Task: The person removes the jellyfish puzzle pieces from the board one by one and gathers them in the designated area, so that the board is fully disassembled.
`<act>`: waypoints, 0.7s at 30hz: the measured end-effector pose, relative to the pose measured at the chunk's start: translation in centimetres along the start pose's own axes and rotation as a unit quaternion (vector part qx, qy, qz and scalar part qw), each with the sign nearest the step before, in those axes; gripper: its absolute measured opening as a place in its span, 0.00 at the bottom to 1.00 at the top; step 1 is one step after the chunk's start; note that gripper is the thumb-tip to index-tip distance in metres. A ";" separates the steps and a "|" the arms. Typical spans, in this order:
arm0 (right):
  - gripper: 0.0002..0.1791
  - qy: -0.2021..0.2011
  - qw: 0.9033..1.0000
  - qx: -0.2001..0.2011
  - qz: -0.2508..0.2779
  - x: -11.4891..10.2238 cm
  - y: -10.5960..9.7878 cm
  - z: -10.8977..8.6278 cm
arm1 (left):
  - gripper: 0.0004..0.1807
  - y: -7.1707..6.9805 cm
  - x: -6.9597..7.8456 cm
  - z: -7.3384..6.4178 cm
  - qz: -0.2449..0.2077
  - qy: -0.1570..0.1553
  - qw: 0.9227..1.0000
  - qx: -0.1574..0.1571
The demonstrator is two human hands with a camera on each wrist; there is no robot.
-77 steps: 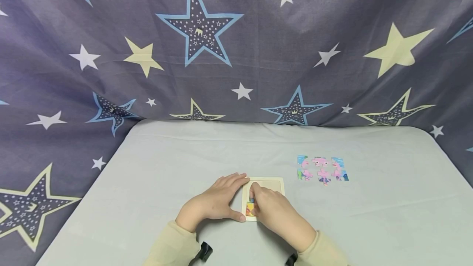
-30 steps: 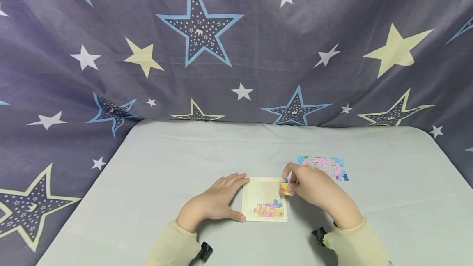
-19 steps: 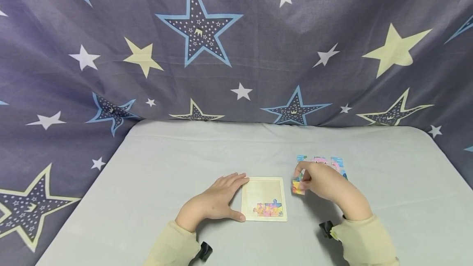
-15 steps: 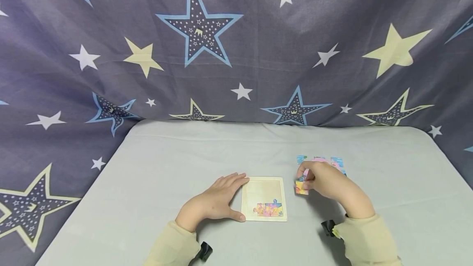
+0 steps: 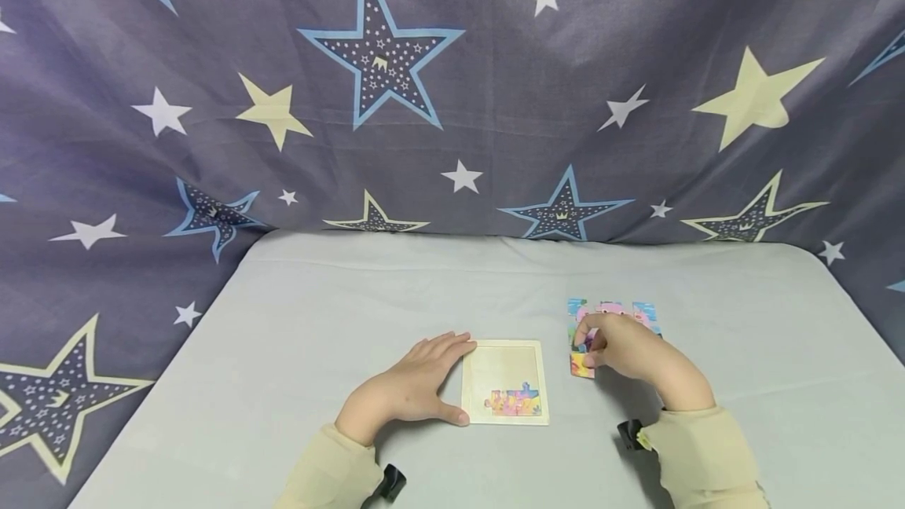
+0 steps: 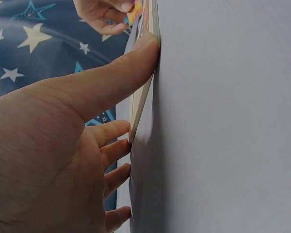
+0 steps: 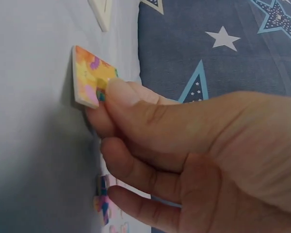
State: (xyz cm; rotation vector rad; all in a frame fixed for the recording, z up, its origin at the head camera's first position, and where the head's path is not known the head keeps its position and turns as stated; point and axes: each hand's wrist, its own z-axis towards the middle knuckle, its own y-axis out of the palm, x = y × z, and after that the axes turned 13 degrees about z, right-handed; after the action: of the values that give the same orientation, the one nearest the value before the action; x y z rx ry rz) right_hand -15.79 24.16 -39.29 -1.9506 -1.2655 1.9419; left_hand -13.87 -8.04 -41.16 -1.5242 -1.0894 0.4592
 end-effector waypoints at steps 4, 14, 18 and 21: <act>0.09 -0.008 1.000 0.003 -0.002 0.5 0.2 0.2 | 0.57 0.0 0.0 -0.1 0.000 -0.001 1.000 -0.001; 0.08 -0.003 0.999 0.027 -0.029 0.9 0.4 0.4 | 0.57 0.0 0.1 -0.1 0.003 -0.001 1.000 0.001; 0.08 -0.007 0.998 0.037 -0.046 0.9 0.5 0.4 | 0.57 0.0 0.1 -0.1 0.003 -0.001 1.000 0.001; 0.08 -0.011 0.998 0.044 -0.050 0.6 0.5 0.3 | 0.57 0.0 0.2 -0.1 0.004 -0.002 1.000 0.000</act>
State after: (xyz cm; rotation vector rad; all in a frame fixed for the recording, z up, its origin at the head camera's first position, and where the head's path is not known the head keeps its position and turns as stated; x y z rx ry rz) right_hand -15.97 24.05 -40.13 -1.7943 -1.2353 1.9414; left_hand -13.75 -7.93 -41.06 -1.5289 -1.0871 0.4672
